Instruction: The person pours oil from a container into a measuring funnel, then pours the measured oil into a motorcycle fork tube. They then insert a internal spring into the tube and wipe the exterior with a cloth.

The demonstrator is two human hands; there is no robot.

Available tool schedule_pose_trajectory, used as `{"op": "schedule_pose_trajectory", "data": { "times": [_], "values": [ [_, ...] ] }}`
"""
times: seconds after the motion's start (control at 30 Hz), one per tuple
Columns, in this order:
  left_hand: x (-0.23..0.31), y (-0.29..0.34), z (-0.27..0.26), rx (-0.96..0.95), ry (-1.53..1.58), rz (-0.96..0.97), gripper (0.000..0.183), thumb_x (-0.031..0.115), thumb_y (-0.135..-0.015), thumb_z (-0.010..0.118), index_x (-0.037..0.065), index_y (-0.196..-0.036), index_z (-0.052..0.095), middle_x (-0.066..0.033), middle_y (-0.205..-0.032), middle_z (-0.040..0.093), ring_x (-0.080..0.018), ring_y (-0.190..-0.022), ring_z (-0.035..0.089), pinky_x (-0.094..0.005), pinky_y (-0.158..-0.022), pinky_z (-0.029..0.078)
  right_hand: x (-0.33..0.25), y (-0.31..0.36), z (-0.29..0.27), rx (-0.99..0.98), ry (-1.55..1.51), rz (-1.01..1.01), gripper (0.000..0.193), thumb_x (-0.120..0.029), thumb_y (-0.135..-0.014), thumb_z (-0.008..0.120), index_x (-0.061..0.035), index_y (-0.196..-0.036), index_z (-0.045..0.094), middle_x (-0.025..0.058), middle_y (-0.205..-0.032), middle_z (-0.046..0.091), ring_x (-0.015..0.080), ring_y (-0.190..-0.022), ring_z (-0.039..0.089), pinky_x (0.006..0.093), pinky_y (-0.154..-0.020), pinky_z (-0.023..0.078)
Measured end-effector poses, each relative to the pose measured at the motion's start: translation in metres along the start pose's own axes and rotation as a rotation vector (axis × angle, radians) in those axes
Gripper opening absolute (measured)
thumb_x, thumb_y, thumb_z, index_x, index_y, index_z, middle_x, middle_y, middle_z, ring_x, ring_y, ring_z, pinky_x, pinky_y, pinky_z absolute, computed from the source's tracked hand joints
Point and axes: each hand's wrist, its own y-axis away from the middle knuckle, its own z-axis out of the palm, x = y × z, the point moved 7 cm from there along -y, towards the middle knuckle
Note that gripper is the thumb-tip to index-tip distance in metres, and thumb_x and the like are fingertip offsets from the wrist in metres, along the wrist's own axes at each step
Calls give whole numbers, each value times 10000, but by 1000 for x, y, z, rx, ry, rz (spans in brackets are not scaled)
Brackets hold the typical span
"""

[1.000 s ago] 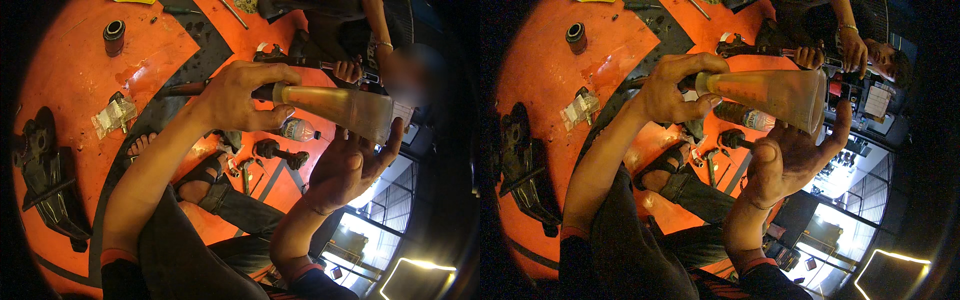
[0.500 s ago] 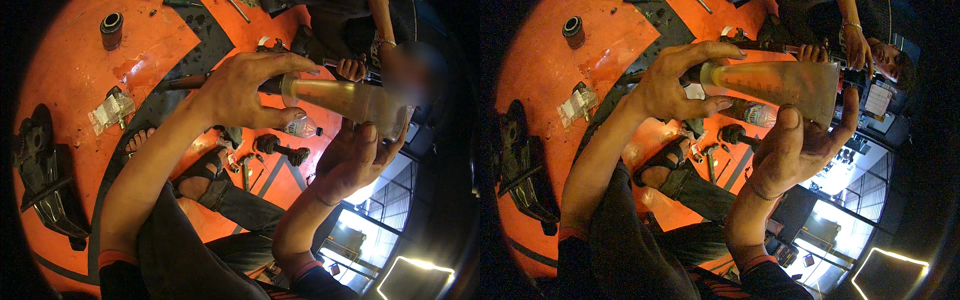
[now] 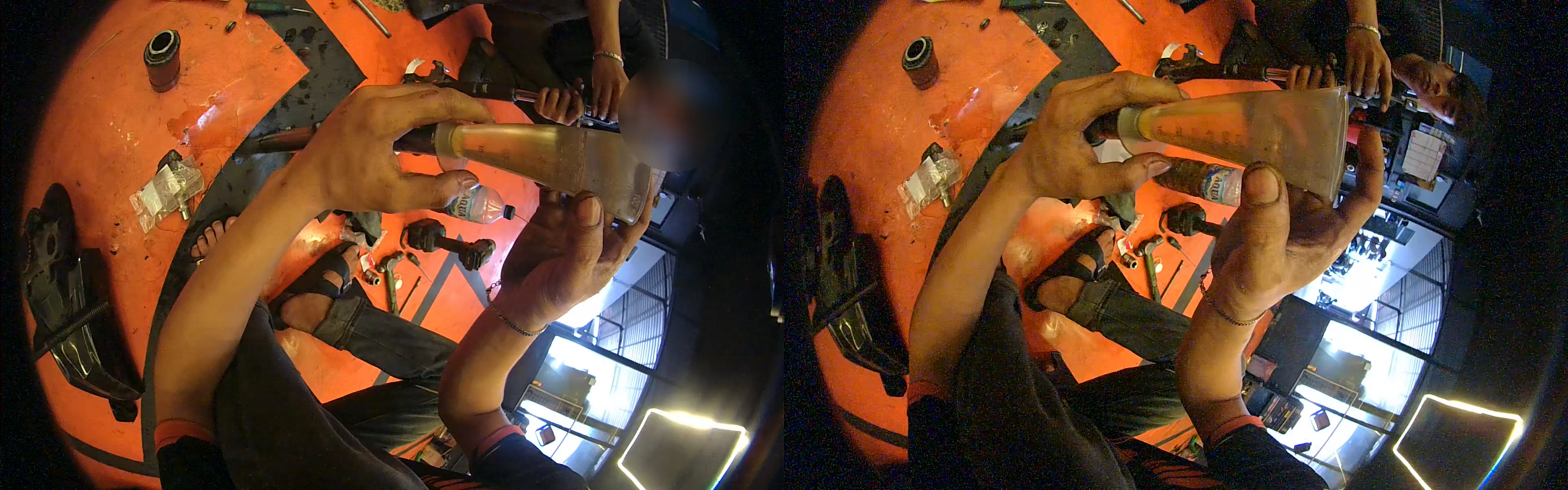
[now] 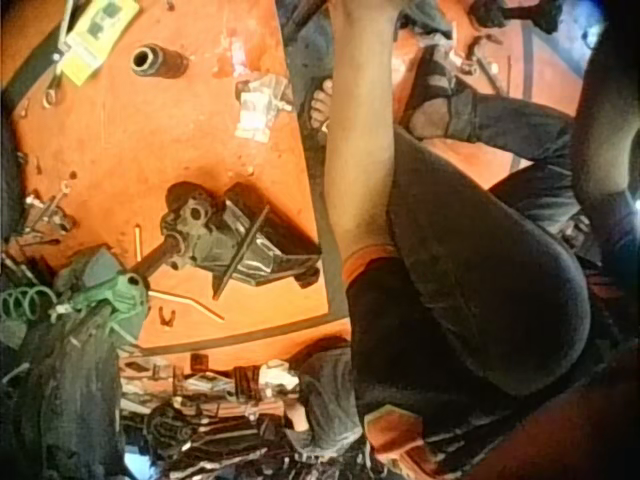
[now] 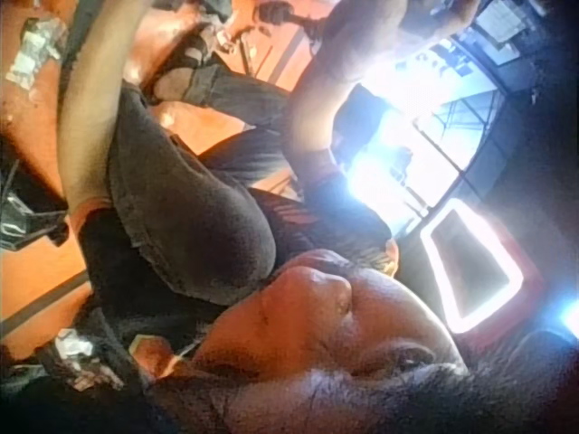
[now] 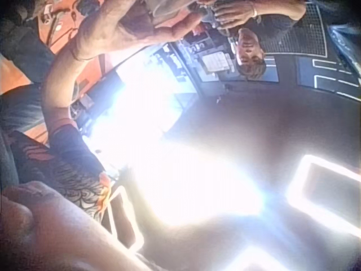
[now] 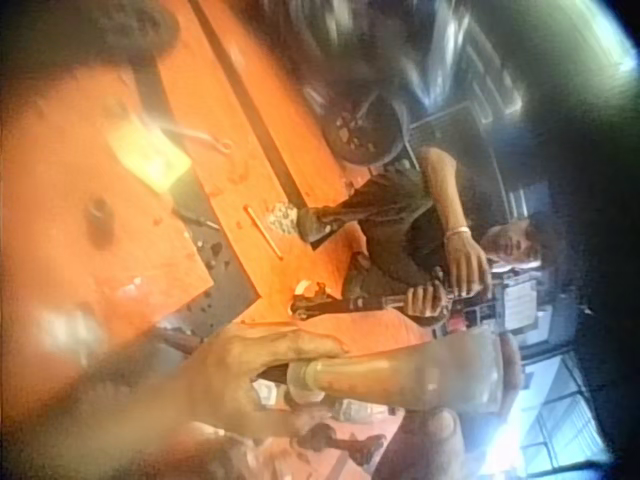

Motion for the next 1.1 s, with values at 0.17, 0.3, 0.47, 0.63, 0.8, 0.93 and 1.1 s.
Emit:
{"op": "schedule_pose_trajectory", "data": {
  "times": [0.17, 0.3, 0.47, 0.63, 0.8, 0.93, 1.1],
  "values": [
    [1, 1, 0, -2, -4, 2, 485, 130, -734, 822, 45, -1188, 673, -101, -1032, 729, -226, -874, 715, -335, -771, 561, -4, 0, 2, 8, -11, -20, 940, -73, -797, 851, -9, -1538, 276, 245, -1325, 604, 327, -1217, 618, 434, -1069, 483],
    [1, 1, 0, 10, 17, 3, 445, 118, -746, 812, 40, -1161, 675, -93, -1021, 723, -218, -867, 707, -331, -770, 557, -3, 1, 2, 1, 9, 3, 977, -107, -787, 865, -12, -1548, 260, 254, -1336, 592, 338, -1233, 608, 451, -1083, 469],
    [0, 2, 0, -19, 44, -52, 440, 112, -749, 815, 37, -1159, 674, -94, -1026, 722, -214, -861, 703, -326, -761, 556, -5, -2, -5, -39, 0, -19, 983, -136, -806, 851, -10, -1560, 235, 250, -1347, 589, 353, -1259, 592, 477, -1100, 460],
    [0, 1, 1, 2, 25, -34, 450, 110, -740, 818, 43, -1161, 675, -99, -1026, 725, -224, -852, 702, -326, -758, 556, -8, -3, -9, -82, -119, -46, 1023, -197, -815, 851, -7, -1571, 188, 265, -1389, 564, 362, -1298, 567, 501, -1119, 441],
    [2, 1, 0, 0, -7, -46, 477, 128, -720, 818, 54, -1169, 675, -106, -1024, 726, -245, -866, 709, -338, -778, 559, -9, -3, -8, -101, -124, -48, 1030, -210, -822, 839, -3, -1574, 166, 282, -1413, 544, 365, -1314, 556, 494, -1138, 420],
    [1, 1, 0, -7, 14, -47, 515, 170, -707, 823, 56, -1185, 670, -106, -1044, 729, -254, -890, 715, -346, -801, 559, -9, -4, -8, -100, -116, -48, 1033, -215, -816, 846, -1, -1571, 175, 274, -1405, 553, 363, -1301, 565, 479, -1133, 425],
    [2, 0, -1, -17, -16, -59, 584, 185, -697, 831, 56, -1241, 659, -105, -1106, 725, -254, -937, 716, -348, -840, 565, -10, -4, -7, -94, -114, -45, 1067, -211, -785, 887, -11, -1570, 192, 253, -1377, 578, 353, -1282, 578, 466, -1120, 436]
  ]
}}
